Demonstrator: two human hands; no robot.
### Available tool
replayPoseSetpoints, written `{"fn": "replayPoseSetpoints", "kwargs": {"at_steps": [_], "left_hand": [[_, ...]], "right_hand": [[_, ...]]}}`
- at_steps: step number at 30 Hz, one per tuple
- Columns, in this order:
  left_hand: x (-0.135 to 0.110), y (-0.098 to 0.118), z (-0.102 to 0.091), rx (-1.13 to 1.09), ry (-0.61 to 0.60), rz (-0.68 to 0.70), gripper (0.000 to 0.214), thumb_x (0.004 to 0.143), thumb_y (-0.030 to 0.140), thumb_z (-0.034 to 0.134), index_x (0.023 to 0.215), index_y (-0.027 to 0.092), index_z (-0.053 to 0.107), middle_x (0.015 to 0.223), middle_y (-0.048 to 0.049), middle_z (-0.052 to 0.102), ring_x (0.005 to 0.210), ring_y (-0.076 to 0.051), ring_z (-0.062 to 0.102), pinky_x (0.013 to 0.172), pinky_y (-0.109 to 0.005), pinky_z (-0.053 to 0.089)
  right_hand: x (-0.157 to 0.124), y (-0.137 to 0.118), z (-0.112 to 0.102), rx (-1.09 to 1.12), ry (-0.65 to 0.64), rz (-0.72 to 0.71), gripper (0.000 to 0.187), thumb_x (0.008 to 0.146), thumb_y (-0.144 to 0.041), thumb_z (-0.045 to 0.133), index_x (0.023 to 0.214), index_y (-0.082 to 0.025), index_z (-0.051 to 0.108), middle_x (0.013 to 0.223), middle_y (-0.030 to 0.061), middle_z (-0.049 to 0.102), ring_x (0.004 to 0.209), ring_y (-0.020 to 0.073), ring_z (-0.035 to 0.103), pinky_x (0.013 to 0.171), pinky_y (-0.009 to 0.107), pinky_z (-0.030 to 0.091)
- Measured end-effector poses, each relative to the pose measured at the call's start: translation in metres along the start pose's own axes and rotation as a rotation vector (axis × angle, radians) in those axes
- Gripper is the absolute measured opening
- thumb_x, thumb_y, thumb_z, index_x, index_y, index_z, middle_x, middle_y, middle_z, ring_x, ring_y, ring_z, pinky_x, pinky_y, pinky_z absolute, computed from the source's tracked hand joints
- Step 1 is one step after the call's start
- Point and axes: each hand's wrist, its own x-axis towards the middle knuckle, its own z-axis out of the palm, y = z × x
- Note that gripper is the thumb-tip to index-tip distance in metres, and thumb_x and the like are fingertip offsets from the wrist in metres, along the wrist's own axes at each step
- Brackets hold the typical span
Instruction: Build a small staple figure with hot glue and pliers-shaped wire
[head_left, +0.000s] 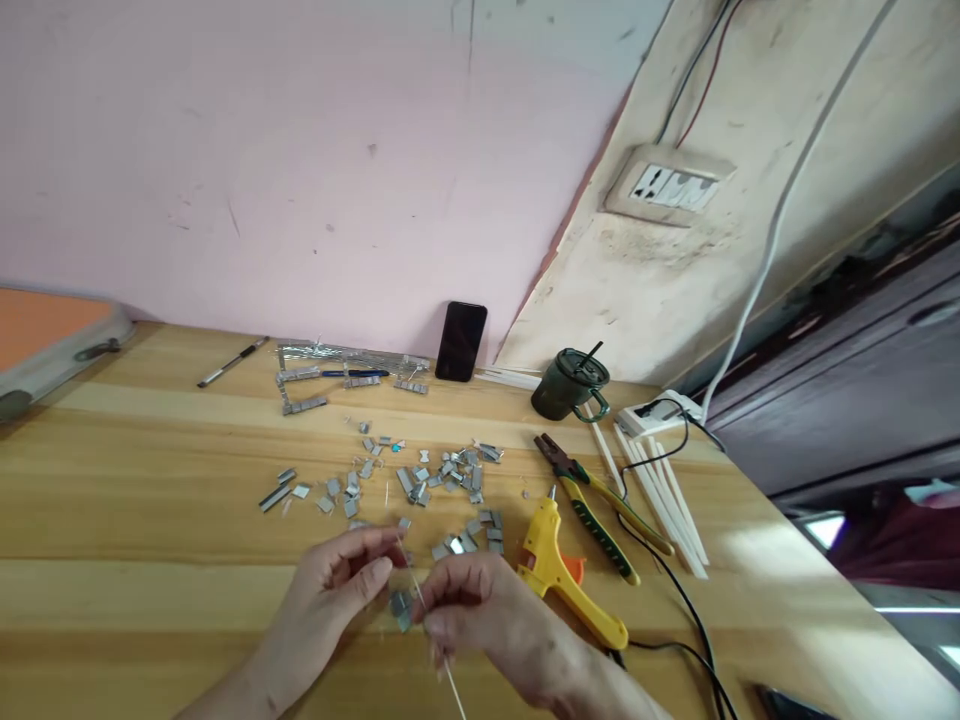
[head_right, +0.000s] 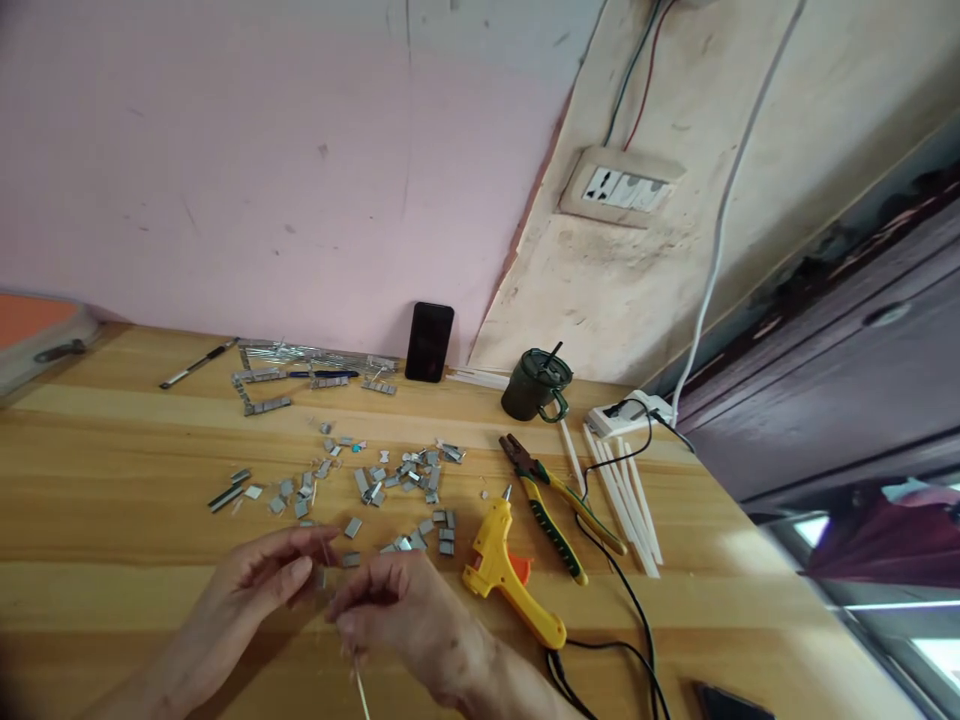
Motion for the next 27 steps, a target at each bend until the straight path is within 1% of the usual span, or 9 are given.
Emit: {"fn": "replayPoseSetpoints", "kwargs": {"at_steps": [2, 5, 7, 10, 14, 17, 20, 24, 27], "left_hand": [[-0.005, 0.009, 0.006, -0.105, -0.027, -0.053, 0.033, 0.068, 0.045, 0.074, 0.09, 0.021, 0.075, 0.077, -0.0015, 0.073, 0.065, -0.013, 0.061, 0.057, -0.019, 0.047], [-0.009, 0.015, 0.014, -0.138, -0.03, -0.105, 0.03, 0.065, 0.044, 0.077, 0.079, 0.018, 0.075, 0.062, -0.0002, 0.07, 0.05, -0.009, 0.053, 0.049, -0.018, 0.043], [-0.009, 0.017, 0.017, -0.142, -0.031, -0.113, 0.03, 0.064, 0.044, 0.077, 0.075, 0.016, 0.074, 0.057, -0.0003, 0.068, 0.047, -0.008, 0.052, 0.048, -0.018, 0.042], [-0.006, 0.02, 0.019, -0.175, -0.029, -0.124, 0.029, 0.065, 0.043, 0.077, 0.074, 0.016, 0.073, 0.057, -0.0012, 0.068, 0.047, -0.009, 0.053, 0.048, -0.019, 0.041], [-0.003, 0.021, 0.02, -0.294, 0.004, -0.191, 0.026, 0.067, 0.041, 0.076, 0.074, 0.016, 0.072, 0.055, -0.0021, 0.069, 0.044, -0.007, 0.05, 0.043, -0.016, 0.036], [-0.003, 0.019, 0.021, -0.388, 0.023, -0.246, 0.027, 0.064, 0.04, 0.079, 0.075, 0.015, 0.074, 0.054, -0.0033, 0.069, 0.042, -0.006, 0.047, 0.04, -0.015, 0.033], [-0.004, 0.015, 0.021, -0.404, 0.009, -0.264, 0.028, 0.063, 0.038, 0.08, 0.076, 0.014, 0.075, 0.055, -0.0043, 0.069, 0.042, -0.006, 0.048, 0.04, -0.015, 0.034], [-0.005, 0.013, 0.019, -0.378, 0.023, -0.259, 0.027, 0.063, 0.036, 0.08, 0.077, 0.014, 0.076, 0.055, -0.0036, 0.069, 0.041, -0.005, 0.047, 0.039, -0.015, 0.033], [-0.006, 0.01, 0.019, -0.315, 0.038, -0.246, 0.028, 0.063, 0.038, 0.079, 0.077, 0.014, 0.075, 0.055, -0.0028, 0.068, 0.041, -0.005, 0.047, 0.04, -0.015, 0.033]], "right_hand": [[-0.003, 0.009, 0.003, 0.084, -0.037, 0.055, 0.025, 0.054, -0.032, 0.076, 0.067, -0.012, 0.067, 0.049, -0.0028, 0.059, 0.042, 0.0071, 0.051, 0.048, 0.021, 0.044], [-0.005, 0.015, 0.004, 0.165, -0.066, 0.098, 0.024, 0.052, -0.028, 0.078, 0.065, -0.011, 0.067, 0.048, -0.0033, 0.06, 0.039, 0.006, 0.051, 0.043, 0.018, 0.042], [-0.007, 0.017, 0.004, 0.201, -0.082, 0.115, 0.024, 0.052, -0.028, 0.079, 0.064, -0.011, 0.067, 0.047, -0.0032, 0.06, 0.037, 0.0063, 0.051, 0.041, 0.017, 0.042], [-0.009, 0.021, 0.002, 0.245, -0.114, 0.133, 0.025, 0.053, -0.03, 0.079, 0.064, -0.01, 0.068, 0.047, -0.0026, 0.061, 0.037, 0.0071, 0.052, 0.039, 0.017, 0.042], [-0.013, 0.029, -0.004, 0.265, -0.164, 0.163, 0.027, 0.05, -0.03, 0.081, 0.063, -0.009, 0.069, 0.048, -0.0018, 0.062, 0.039, 0.0059, 0.053, 0.043, 0.017, 0.042], [-0.016, 0.034, -0.009, 0.224, -0.17, 0.18, 0.029, 0.048, -0.03, 0.082, 0.065, -0.01, 0.069, 0.05, -0.0025, 0.062, 0.042, 0.0049, 0.052, 0.046, 0.018, 0.04], [-0.017, 0.033, -0.01, 0.099, -0.128, 0.213, 0.025, 0.05, -0.028, 0.078, 0.068, -0.012, 0.07, 0.05, -0.0046, 0.06, 0.043, 0.0044, 0.049, 0.047, 0.018, 0.036], [-0.018, 0.028, -0.007, 0.01, -0.078, 0.247, 0.017, 0.053, -0.022, 0.07, 0.067, -0.013, 0.068, 0.048, -0.0066, 0.056, 0.043, 0.0041, 0.045, 0.045, 0.019, 0.031], [-0.019, 0.028, -0.005, -0.01, -0.079, 0.256, 0.016, 0.054, -0.02, 0.066, 0.068, -0.013, 0.068, 0.049, -0.0069, 0.054, 0.042, 0.0036, 0.043, 0.042, 0.018, 0.028]]}}
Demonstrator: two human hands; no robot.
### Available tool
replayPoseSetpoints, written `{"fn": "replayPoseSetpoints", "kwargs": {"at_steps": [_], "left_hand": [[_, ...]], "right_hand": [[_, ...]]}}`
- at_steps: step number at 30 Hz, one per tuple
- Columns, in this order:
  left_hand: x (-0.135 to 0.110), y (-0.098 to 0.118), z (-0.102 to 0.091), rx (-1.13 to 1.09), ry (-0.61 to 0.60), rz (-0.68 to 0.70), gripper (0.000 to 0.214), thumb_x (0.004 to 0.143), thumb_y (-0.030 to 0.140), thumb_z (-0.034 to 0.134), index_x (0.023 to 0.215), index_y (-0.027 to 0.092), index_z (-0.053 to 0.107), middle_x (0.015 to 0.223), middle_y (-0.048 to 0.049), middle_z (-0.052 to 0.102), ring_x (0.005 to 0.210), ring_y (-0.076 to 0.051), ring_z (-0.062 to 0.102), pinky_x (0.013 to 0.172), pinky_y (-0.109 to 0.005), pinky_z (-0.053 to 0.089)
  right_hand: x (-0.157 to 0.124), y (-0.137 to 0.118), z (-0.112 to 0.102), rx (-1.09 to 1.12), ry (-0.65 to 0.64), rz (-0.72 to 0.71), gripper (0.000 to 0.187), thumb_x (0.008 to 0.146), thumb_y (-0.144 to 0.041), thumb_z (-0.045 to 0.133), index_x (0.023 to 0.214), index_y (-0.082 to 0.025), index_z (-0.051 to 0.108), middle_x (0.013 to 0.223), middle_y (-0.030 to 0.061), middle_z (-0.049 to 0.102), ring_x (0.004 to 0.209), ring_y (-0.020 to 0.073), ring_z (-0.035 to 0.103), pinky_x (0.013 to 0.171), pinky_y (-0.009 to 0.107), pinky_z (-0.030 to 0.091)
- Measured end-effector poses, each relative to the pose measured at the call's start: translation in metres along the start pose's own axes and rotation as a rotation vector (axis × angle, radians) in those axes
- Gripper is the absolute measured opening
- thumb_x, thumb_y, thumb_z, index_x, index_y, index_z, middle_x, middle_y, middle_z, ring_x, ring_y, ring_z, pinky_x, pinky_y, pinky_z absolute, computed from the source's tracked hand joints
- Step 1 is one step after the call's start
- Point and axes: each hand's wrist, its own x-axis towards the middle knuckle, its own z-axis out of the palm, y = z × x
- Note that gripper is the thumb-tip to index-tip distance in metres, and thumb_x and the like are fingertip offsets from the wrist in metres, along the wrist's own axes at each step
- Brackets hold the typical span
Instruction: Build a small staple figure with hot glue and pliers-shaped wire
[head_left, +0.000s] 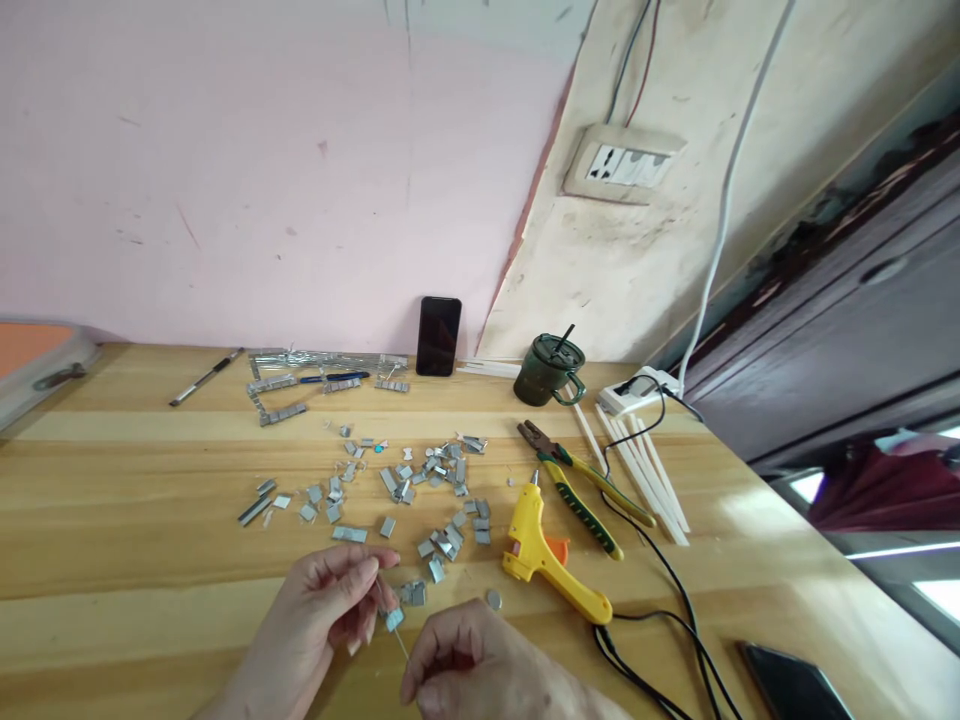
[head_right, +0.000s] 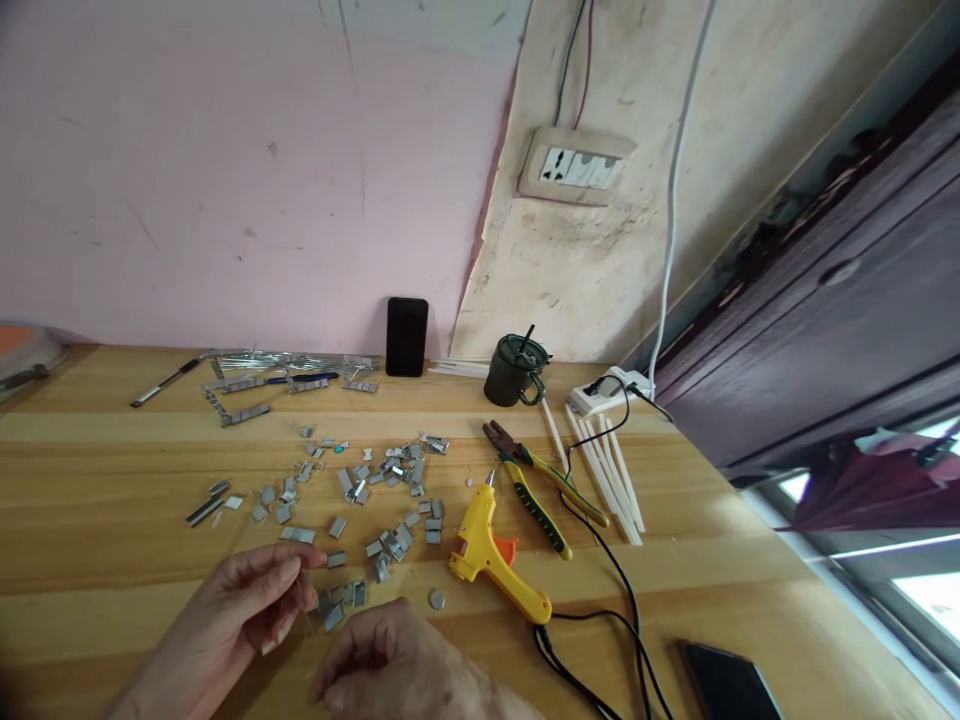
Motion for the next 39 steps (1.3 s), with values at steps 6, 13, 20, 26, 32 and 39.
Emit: {"fn": "replayPoseSetpoints", "kwargs": {"at_steps": [6, 13, 20, 26, 32, 39], "left_hand": [[0.002, -0.003, -0.002, 0.134, 0.035, 0.068, 0.029, 0.067, 0.042, 0.075, 0.076, 0.014, 0.073, 0.057, -0.0019, 0.067, 0.043, -0.008, 0.051, 0.042, -0.018, 0.038], [0.004, 0.0, -0.002, 0.151, -0.011, 0.091, 0.032, 0.072, 0.045, 0.07, 0.071, 0.013, 0.071, 0.06, -0.0018, 0.066, 0.046, -0.009, 0.052, 0.044, -0.019, 0.04], [0.001, 0.001, -0.001, 0.139, 0.013, 0.013, 0.034, 0.072, 0.046, 0.07, 0.076, 0.013, 0.071, 0.06, -0.0018, 0.068, 0.046, -0.009, 0.056, 0.043, -0.019, 0.041], [0.001, 0.0, -0.004, 0.121, -0.017, 0.016, 0.037, 0.071, 0.048, 0.07, 0.081, 0.012, 0.071, 0.063, -0.0039, 0.07, 0.051, -0.012, 0.061, 0.047, -0.021, 0.045], [0.003, 0.003, -0.004, 0.129, -0.072, 0.0, 0.038, 0.07, 0.048, 0.072, 0.082, 0.012, 0.071, 0.06, -0.0048, 0.071, 0.047, -0.012, 0.06, 0.046, -0.022, 0.045], [0.002, 0.003, -0.004, 0.101, -0.069, 0.032, 0.036, 0.067, 0.045, 0.075, 0.077, 0.011, 0.073, 0.057, -0.006, 0.071, 0.045, -0.012, 0.061, 0.046, -0.022, 0.046]], "right_hand": [[0.002, 0.005, -0.001, -0.049, 0.022, -0.01, 0.014, 0.056, -0.015, 0.061, 0.068, -0.014, 0.068, 0.048, -0.0083, 0.052, 0.042, 0.003, 0.04, 0.042, 0.017, 0.026], [0.006, 0.007, 0.0, -0.108, 0.056, -0.037, 0.013, 0.057, -0.012, 0.059, 0.066, -0.014, 0.067, 0.047, -0.0091, 0.048, 0.043, 0.0038, 0.036, 0.042, 0.018, 0.024], [0.008, 0.015, 0.005, -0.205, 0.17, -0.095, 0.024, 0.06, -0.011, 0.052, 0.076, -0.014, 0.069, 0.054, -0.0063, 0.05, 0.049, 0.0071, 0.042, 0.047, 0.02, 0.029], [0.012, 0.02, 0.005, -0.24, 0.208, -0.109, 0.021, 0.058, -0.012, 0.053, 0.072, -0.016, 0.068, 0.05, -0.0061, 0.048, 0.047, 0.0092, 0.044, 0.045, 0.022, 0.031], [0.008, 0.015, 0.007, -0.16, 0.148, -0.075, 0.021, 0.056, -0.015, 0.052, 0.07, -0.016, 0.069, 0.048, -0.0071, 0.049, 0.044, 0.0064, 0.042, 0.044, 0.02, 0.029], [0.01, 0.014, 0.005, -0.075, 0.071, -0.074, 0.021, 0.056, -0.024, 0.06, 0.071, -0.013, 0.069, 0.046, -0.0056, 0.052, 0.043, 0.0069, 0.045, 0.043, 0.02, 0.032]]}}
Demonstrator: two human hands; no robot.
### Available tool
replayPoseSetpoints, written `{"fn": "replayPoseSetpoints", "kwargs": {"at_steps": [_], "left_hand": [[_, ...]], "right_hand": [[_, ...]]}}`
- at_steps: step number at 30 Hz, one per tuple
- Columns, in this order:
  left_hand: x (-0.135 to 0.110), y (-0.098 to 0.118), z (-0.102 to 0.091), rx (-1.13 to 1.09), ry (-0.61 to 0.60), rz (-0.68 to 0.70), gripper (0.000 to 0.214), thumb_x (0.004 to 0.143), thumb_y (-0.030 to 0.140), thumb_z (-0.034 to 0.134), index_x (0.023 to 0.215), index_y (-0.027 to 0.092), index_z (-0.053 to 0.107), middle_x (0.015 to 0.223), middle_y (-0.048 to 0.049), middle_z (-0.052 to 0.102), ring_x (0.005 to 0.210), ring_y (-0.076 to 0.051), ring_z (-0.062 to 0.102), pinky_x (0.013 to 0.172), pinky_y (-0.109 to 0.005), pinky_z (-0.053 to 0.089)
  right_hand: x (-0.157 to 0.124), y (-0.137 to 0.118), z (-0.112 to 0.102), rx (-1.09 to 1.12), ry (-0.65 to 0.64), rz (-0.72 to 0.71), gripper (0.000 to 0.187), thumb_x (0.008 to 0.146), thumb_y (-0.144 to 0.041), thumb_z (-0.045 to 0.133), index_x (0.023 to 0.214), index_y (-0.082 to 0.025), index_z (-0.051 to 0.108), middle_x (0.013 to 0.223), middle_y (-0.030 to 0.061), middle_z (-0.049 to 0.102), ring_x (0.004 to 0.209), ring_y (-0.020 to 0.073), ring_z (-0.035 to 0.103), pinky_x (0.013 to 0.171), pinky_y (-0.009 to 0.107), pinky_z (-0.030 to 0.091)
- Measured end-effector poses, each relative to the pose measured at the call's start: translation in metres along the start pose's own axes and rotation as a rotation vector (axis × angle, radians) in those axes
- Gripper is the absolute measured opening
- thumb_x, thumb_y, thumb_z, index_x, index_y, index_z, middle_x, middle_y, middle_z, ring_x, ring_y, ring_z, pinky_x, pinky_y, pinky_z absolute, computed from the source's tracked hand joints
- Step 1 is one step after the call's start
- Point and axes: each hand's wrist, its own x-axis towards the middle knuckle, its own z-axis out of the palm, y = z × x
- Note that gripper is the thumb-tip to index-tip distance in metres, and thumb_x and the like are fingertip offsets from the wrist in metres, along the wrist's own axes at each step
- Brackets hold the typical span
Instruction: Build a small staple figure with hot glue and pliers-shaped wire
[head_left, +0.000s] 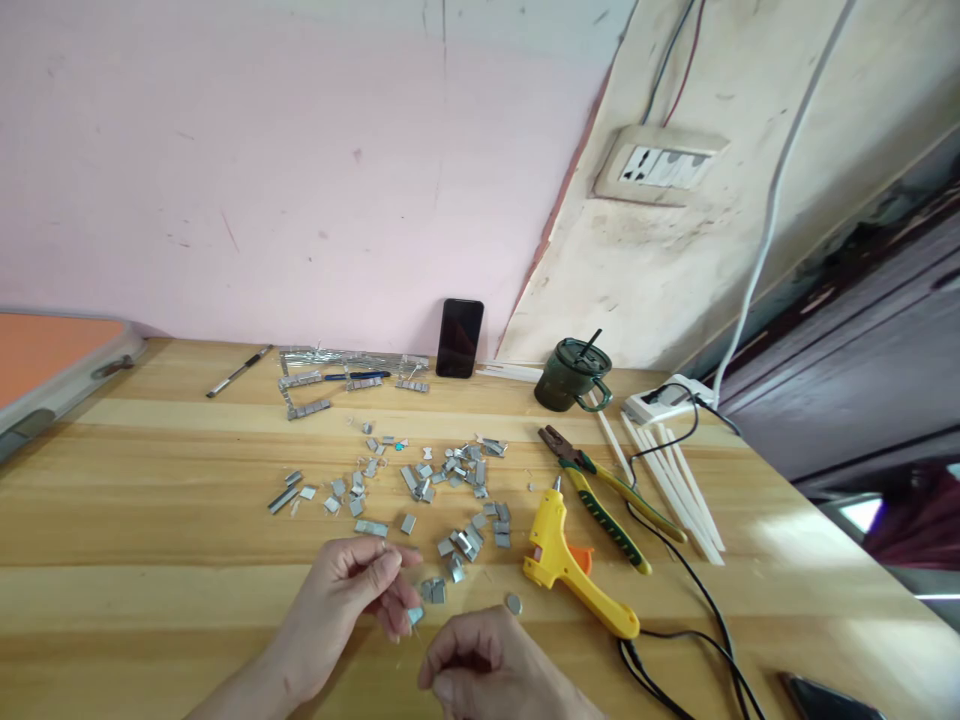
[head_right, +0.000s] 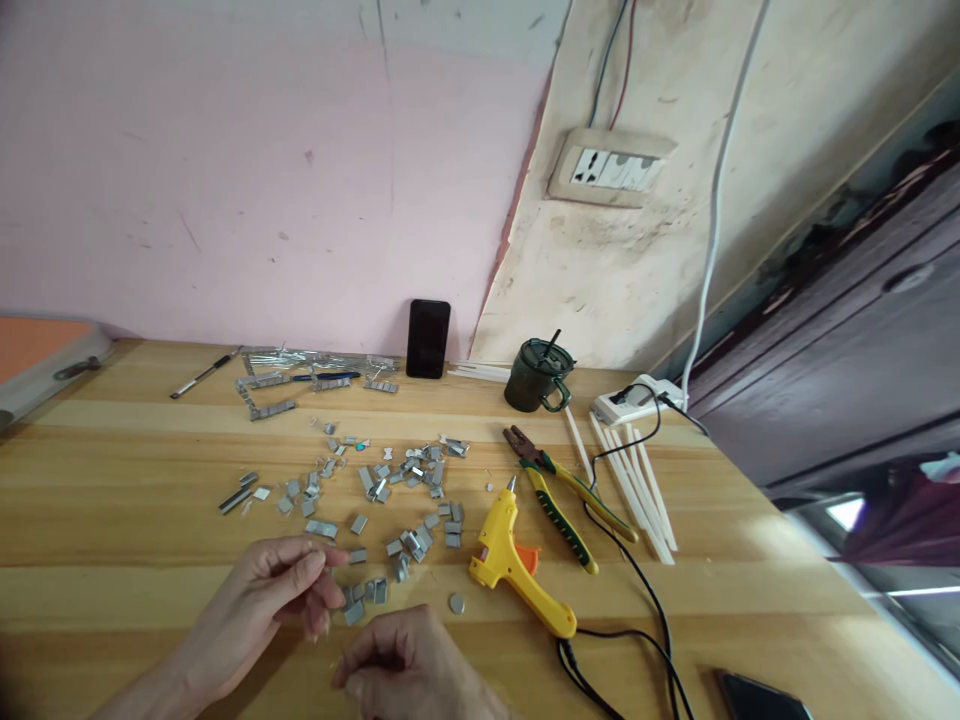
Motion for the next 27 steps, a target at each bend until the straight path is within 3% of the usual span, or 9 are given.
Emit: {"fn": "replayPoseSetpoints", "kwargs": {"at_steps": [6, 14, 21, 27], "left_hand": [[-0.001, 0.003, 0.001, -0.091, -0.014, 0.006, 0.03, 0.059, 0.038, 0.082, 0.068, 0.011, 0.073, 0.052, -0.0049, 0.071, 0.039, -0.011, 0.059, 0.041, -0.021, 0.045], [-0.003, 0.003, 0.004, -0.131, -0.017, 0.005, 0.032, 0.05, 0.041, 0.086, 0.056, 0.014, 0.071, 0.045, -0.0035, 0.069, 0.034, -0.011, 0.055, 0.036, -0.02, 0.042], [-0.005, -0.001, 0.005, -0.055, 0.054, 0.118, 0.028, 0.06, 0.039, 0.081, 0.058, 0.013, 0.071, 0.048, -0.0026, 0.068, 0.036, -0.009, 0.055, 0.038, -0.02, 0.043], [-0.006, 0.001, 0.003, -0.005, 0.051, 0.168, 0.028, 0.069, 0.041, 0.074, 0.065, 0.014, 0.071, 0.055, -0.0034, 0.07, 0.041, -0.01, 0.058, 0.043, -0.021, 0.046]], "right_hand": [[0.002, 0.006, -0.006, 0.115, -0.111, -0.037, 0.042, 0.053, -0.045, 0.078, 0.073, -0.009, 0.07, 0.049, -0.0033, 0.055, 0.043, 0.0052, 0.046, 0.044, 0.019, 0.032], [-0.002, 0.005, -0.003, 0.261, -0.179, -0.022, 0.044, 0.047, -0.046, 0.084, 0.068, -0.01, 0.071, 0.05, -0.0027, 0.058, 0.042, 0.0038, 0.047, 0.044, 0.018, 0.032], [0.0, 0.007, 0.001, 0.189, -0.148, -0.011, 0.041, 0.049, -0.045, 0.081, 0.066, -0.01, 0.067, 0.048, -0.0034, 0.057, 0.043, 0.0048, 0.047, 0.045, 0.019, 0.033], [-0.003, -0.001, 0.005, 0.103, -0.052, 0.0, 0.021, 0.057, -0.03, 0.07, 0.067, -0.013, 0.064, 0.043, -0.0074, 0.051, 0.04, 0.0061, 0.047, 0.044, 0.02, 0.035]]}}
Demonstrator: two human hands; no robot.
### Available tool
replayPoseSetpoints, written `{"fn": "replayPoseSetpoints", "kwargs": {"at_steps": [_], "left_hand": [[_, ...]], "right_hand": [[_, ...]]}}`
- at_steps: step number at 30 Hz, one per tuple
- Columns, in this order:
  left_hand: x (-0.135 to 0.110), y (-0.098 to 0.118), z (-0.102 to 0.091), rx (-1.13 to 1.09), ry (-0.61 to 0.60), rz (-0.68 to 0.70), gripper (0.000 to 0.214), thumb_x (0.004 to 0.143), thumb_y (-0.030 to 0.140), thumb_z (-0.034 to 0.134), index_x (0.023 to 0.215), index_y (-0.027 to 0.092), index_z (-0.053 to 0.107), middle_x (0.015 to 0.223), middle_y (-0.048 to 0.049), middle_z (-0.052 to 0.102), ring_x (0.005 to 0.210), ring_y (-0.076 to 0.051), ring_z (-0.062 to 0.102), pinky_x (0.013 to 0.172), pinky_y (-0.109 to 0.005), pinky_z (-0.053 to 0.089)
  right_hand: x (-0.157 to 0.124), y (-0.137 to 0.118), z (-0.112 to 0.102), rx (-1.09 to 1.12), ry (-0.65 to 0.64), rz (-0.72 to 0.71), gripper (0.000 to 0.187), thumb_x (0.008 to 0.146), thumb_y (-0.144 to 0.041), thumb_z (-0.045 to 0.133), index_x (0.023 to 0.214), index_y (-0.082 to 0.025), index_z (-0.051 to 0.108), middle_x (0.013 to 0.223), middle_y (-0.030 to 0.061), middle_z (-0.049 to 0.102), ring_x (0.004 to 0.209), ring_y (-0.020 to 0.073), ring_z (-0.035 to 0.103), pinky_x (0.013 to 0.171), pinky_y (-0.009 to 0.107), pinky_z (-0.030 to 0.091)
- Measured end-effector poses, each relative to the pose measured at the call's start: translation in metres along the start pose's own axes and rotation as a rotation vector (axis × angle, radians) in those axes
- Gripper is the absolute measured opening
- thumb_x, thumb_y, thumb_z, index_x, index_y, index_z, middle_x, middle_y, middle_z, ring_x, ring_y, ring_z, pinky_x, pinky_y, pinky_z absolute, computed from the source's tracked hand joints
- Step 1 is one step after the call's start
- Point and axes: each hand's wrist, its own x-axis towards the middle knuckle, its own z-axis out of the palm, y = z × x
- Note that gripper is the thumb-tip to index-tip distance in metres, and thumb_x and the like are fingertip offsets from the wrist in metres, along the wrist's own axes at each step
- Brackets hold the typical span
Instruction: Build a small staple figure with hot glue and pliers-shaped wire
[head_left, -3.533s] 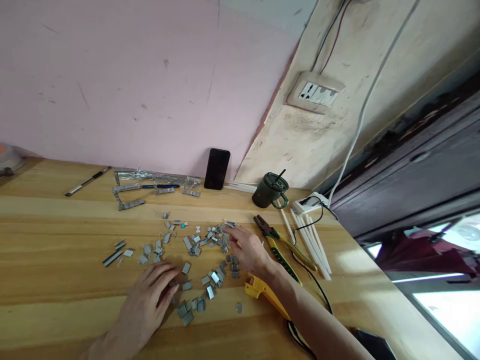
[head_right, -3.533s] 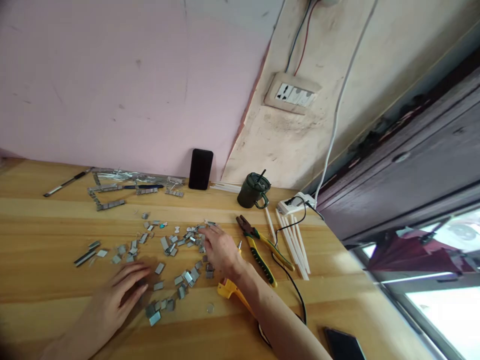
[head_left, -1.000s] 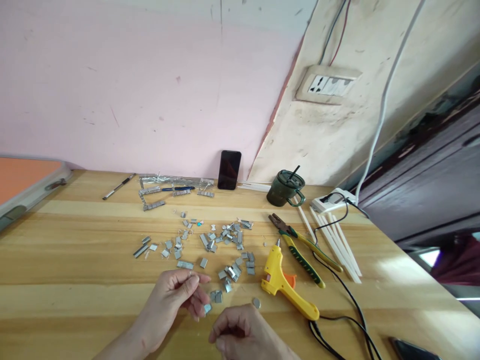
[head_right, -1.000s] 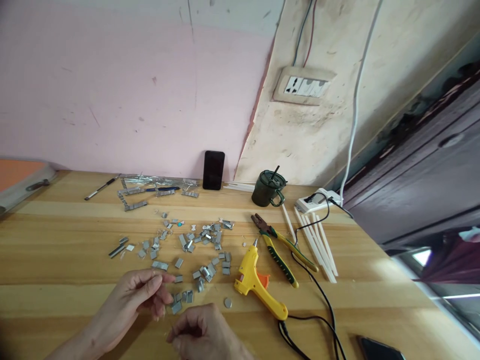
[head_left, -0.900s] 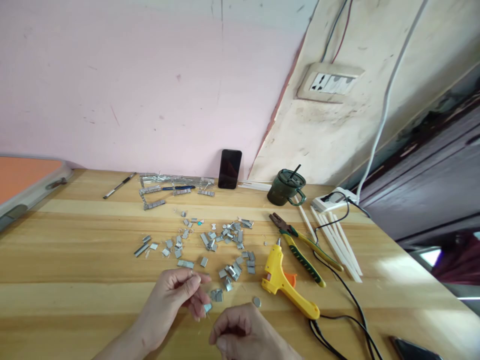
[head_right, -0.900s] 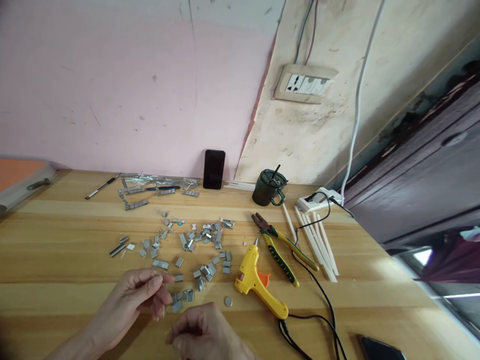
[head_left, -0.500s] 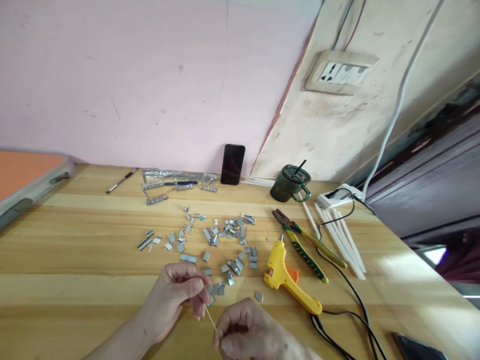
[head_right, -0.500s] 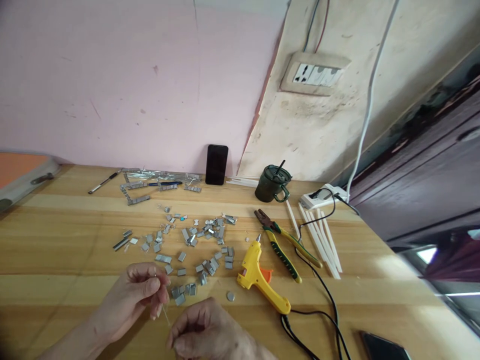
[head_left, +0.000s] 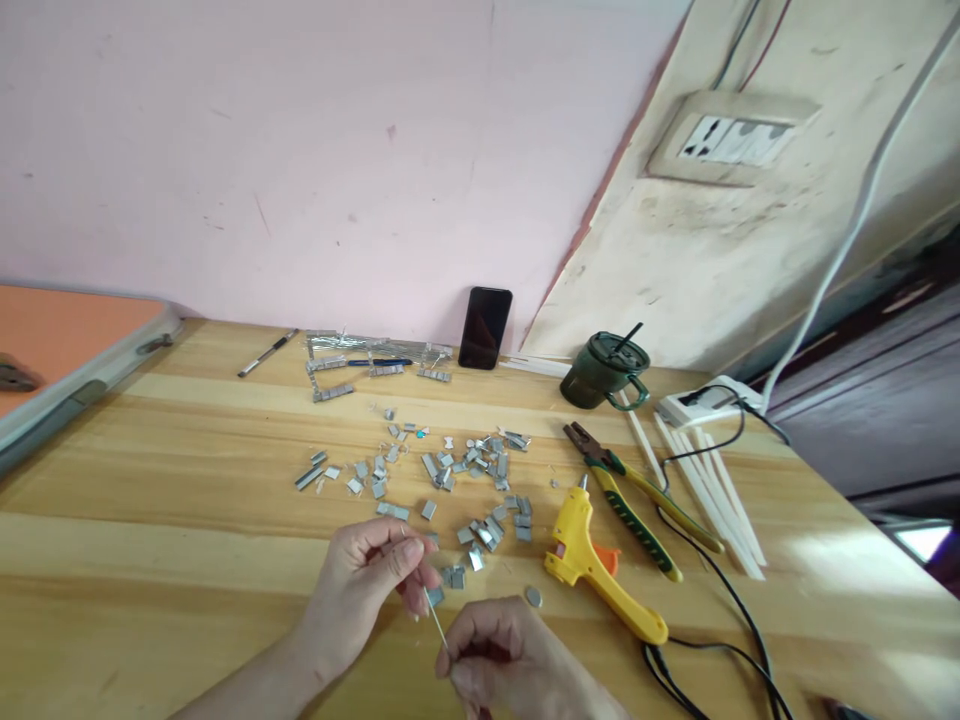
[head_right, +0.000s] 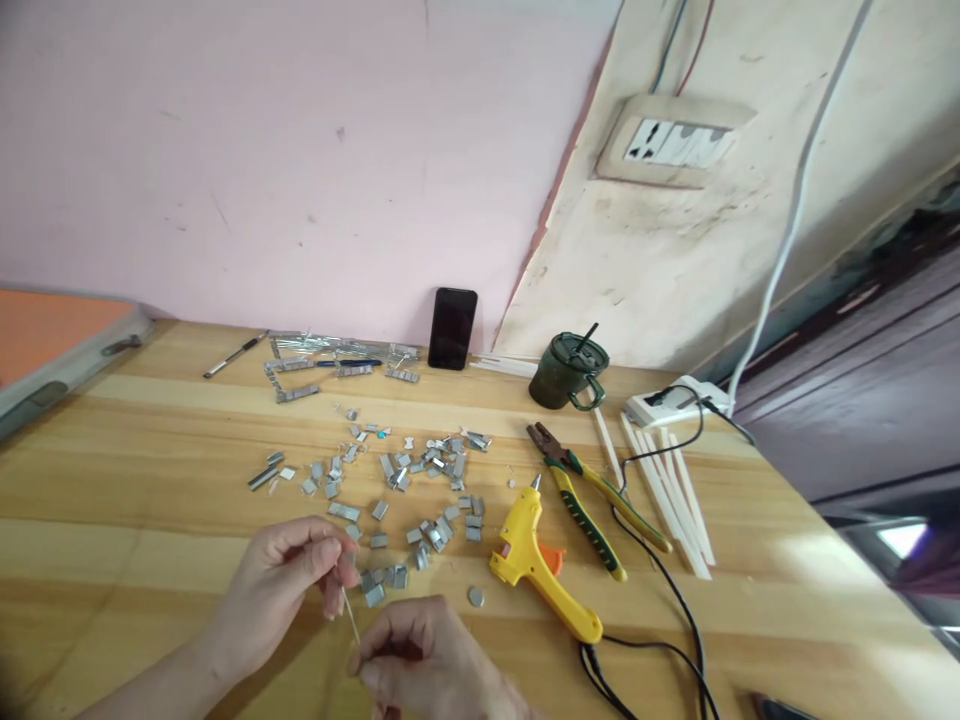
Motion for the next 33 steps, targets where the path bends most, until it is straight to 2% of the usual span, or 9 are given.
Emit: {"fn": "replayPoseSetpoints", "kwargs": {"at_steps": [6, 11, 17, 23, 33], "left_hand": [[0.0027, -0.0013, -0.0014, 0.018, -0.016, -0.007, 0.027, 0.074, 0.04, 0.071, 0.075, 0.013, 0.072, 0.057, -0.0031, 0.07, 0.043, -0.01, 0.059, 0.046, -0.021, 0.046], [0.0005, -0.002, -0.0007, 0.023, -0.075, -0.031, 0.03, 0.075, 0.039, 0.07, 0.09, 0.014, 0.071, 0.066, -0.0035, 0.072, 0.048, -0.01, 0.06, 0.05, -0.022, 0.048], [0.0001, -0.0002, -0.0016, 0.013, -0.089, -0.043, 0.028, 0.076, 0.037, 0.07, 0.09, 0.014, 0.07, 0.063, -0.0037, 0.072, 0.047, -0.011, 0.06, 0.049, -0.022, 0.047], [0.0006, 0.0029, -0.0024, -0.011, -0.078, -0.029, 0.025, 0.077, 0.037, 0.068, 0.089, 0.015, 0.071, 0.062, -0.0035, 0.072, 0.048, -0.011, 0.061, 0.048, -0.021, 0.046], [-0.0042, 0.0019, 0.003, 0.01, -0.157, -0.093, 0.023, 0.073, 0.036, 0.073, 0.082, 0.015, 0.072, 0.064, -0.0043, 0.073, 0.048, -0.011, 0.062, 0.05, -0.022, 0.048]], "right_hand": [[-0.0015, -0.0001, 0.0002, -0.019, 0.031, -0.007, 0.014, 0.059, -0.022, 0.06, 0.069, -0.013, 0.064, 0.044, -0.0067, 0.053, 0.039, 0.0063, 0.048, 0.042, 0.019, 0.036], [-0.0009, -0.0036, 0.0015, 0.126, 0.029, -0.068, 0.015, 0.061, -0.023, 0.069, 0.068, -0.011, 0.064, 0.043, -0.0056, 0.056, 0.035, 0.0057, 0.049, 0.039, 0.017, 0.037], [0.0002, -0.0005, 0.0001, 0.266, -0.069, -0.098, 0.033, 0.055, -0.036, 0.081, 0.067, -0.008, 0.068, 0.042, -0.0037, 0.056, 0.035, 0.0052, 0.05, 0.036, 0.015, 0.038], [0.0011, 0.0031, -0.0018, 0.411, -0.171, -0.091, 0.022, 0.059, -0.025, 0.079, 0.071, -0.008, 0.071, 0.047, -0.0008, 0.063, 0.033, 0.0044, 0.051, 0.034, 0.013, 0.039], [0.0059, 0.0049, -0.001, 0.425, -0.143, -0.203, 0.015, 0.06, -0.019, 0.078, 0.069, -0.011, 0.07, 0.045, -0.0032, 0.06, 0.034, 0.0053, 0.052, 0.036, 0.014, 0.046]]}}
